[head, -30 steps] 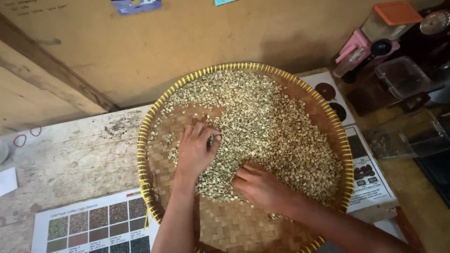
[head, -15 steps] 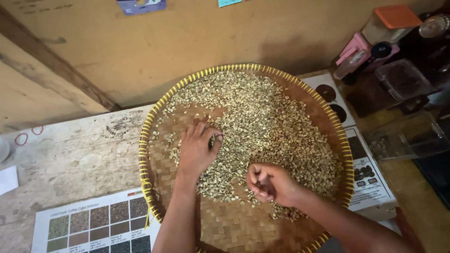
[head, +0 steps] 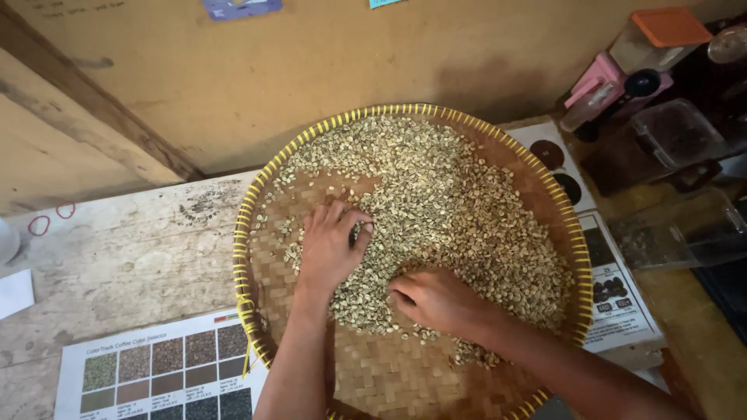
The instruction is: Sorting green coffee beans by hand in a woven tray to remove defects
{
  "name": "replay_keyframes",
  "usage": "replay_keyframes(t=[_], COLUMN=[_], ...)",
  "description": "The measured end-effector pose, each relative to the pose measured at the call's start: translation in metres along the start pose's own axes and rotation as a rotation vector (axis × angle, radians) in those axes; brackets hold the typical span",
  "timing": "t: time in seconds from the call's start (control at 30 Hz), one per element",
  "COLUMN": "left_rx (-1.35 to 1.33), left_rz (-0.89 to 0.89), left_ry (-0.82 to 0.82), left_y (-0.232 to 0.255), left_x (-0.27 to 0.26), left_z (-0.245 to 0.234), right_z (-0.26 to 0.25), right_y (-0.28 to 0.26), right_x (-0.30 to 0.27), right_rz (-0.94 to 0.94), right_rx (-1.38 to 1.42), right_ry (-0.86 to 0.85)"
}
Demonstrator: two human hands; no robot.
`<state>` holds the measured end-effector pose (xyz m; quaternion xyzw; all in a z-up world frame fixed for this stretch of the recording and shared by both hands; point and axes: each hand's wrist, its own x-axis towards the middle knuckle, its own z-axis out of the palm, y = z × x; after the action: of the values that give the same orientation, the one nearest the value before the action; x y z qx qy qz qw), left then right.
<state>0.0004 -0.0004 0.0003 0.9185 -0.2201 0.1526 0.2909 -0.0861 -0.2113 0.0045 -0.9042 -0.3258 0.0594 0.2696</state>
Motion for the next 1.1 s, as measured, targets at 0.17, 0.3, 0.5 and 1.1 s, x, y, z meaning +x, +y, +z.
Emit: replay_keyframes(t=[0.17,0.3,0.5,1.1], left_rx=[-0.014,-0.019,0.002,0.082], left_rz=[-0.004,-0.019,-0.010,0.092], left_ry=[-0.006,-0.029,0.003,-0.017], left_y=[0.001,0.000,-0.001,-0.015], left_x=[0.001,0.001,-0.001,-0.003], left_z=[-0.001,-0.002,0.004,0.013], right_z=[0.008,0.022,0.022,-0.178], right_y=[0.007,0.014,0.014,0.091], right_x=[0.001,-0.001,-0.003,-0.162], right_rz=[0.025,0.075,0.129,0.954], right_rx=[-0.051,-0.018,0.022,-0.050], right_ry=[-0.008,-0.044,-0.067,0.615])
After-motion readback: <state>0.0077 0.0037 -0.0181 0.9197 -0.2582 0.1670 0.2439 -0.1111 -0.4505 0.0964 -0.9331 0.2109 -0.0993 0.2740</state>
